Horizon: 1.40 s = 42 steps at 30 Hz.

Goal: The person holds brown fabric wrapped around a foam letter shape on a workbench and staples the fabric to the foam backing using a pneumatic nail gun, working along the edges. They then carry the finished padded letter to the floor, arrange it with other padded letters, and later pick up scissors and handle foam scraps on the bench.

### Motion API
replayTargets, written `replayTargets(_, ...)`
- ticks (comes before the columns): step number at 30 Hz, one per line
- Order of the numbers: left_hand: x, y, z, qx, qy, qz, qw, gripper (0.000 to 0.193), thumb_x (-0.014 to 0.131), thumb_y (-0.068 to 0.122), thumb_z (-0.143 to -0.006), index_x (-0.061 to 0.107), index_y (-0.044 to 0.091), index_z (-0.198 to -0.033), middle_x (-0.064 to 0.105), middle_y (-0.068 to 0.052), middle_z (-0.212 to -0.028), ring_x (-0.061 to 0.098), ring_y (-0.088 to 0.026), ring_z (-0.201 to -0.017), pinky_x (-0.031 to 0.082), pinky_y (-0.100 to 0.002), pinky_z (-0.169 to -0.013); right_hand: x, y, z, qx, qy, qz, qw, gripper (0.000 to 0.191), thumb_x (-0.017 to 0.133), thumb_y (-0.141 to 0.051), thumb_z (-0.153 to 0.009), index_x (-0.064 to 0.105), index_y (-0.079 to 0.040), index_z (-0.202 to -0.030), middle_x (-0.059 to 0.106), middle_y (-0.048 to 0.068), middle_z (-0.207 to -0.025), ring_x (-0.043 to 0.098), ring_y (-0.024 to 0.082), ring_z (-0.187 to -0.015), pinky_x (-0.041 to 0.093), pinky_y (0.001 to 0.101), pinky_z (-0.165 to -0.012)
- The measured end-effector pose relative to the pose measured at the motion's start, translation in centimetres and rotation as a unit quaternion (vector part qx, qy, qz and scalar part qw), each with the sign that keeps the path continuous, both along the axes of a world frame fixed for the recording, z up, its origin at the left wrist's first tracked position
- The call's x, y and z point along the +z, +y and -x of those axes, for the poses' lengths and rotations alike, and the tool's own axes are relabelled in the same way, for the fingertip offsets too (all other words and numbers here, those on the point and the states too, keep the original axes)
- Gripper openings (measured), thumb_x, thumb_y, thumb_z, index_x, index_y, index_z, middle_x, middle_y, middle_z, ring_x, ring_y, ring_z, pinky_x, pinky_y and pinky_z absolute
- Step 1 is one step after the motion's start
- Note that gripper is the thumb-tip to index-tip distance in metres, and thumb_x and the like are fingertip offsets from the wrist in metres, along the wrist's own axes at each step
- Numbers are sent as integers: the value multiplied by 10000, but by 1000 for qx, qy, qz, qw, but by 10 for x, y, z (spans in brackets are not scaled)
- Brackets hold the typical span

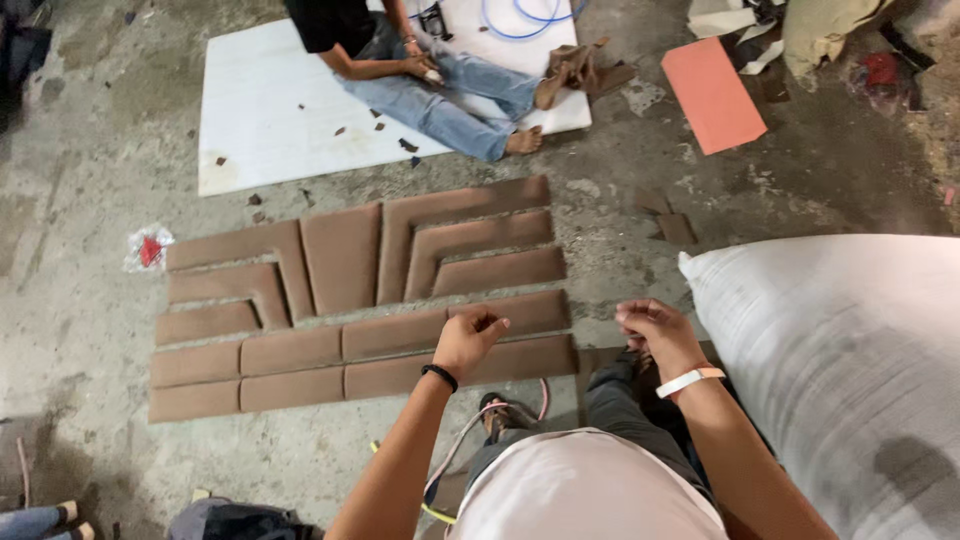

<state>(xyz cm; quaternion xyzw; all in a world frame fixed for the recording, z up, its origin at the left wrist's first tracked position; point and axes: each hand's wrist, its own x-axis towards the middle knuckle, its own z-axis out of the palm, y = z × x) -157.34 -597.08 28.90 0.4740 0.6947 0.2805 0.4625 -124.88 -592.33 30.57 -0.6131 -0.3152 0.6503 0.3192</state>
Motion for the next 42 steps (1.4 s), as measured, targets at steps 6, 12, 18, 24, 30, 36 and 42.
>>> replayTargets(6,36,112,-143,-142,49,-45,988,268,721,315,-895,745,83,-1027,768,-59,-866,731,-172,-804,570,-342,-737,13,99,-98,10,24,-97,995,399,769,-87,-842,440,-113,-618,542,22,-603,551,131,-584,442,294,-617)
replayTargets(12,87,202,-258,-255,64,-32,964,252,676,308,-931,729,116,-1086,775,-66,-939,728,-208,-831,574,-377,-744,62,159,-219,-54,-22,-164,985,492,764,-77,-851,361,-132,-575,409,4,-582,396,107,-553,359,334,-557)
replayTargets(18,96,280,-312,-324,29,-92,941,246,689,261,-924,740,110,-1111,777,-77,-920,740,-202,-813,578,-355,-738,57,186,-283,-279,69,-105,952,173,695,-129,-923,707,-49,-770,491,25,-592,466,142,-531,441,340,-550)
replayTargets(24,53,379,-346,-315,6,24,949,287,680,248,-914,720,113,-1164,780,-50,-975,714,-210,-833,568,-378,-718,16,233,-350,-316,34,-49,947,286,647,-170,-928,755,-22,-1147,782,38,-1044,703,156,-768,521,289,-686)
replayTargets(30,14,540,-419,-368,30,-10,929,276,667,322,-946,745,132,-1130,776,-19,-956,740,-146,-875,602,-367,-761,10,321,-439,-410,-8,-22,912,356,633,-212,-963,725,-34,-1257,758,84,-1078,715,193,-833,555,343,-751)
replayTargets(36,34,699,-507,-454,-6,2,891,249,657,292,-959,749,105,-1096,780,-45,-916,741,-173,-864,605,-350,-781,61,405,-483,-497,-60,-2,866,363,650,-204,-961,729,-48,-1279,763,62,-1092,682,156,-827,555,326,-758)
replayTargets(42,58,794,-658,-538,-50,-80,838,238,698,261,-939,745,59,-1055,790,-58,-892,753,-143,-839,600,-325,-751,81,454,-549,-576,-68,-54,813,367,676,-198,-954,722,-41,-1282,763,82,-1061,690,148,-810,557,319,-743)
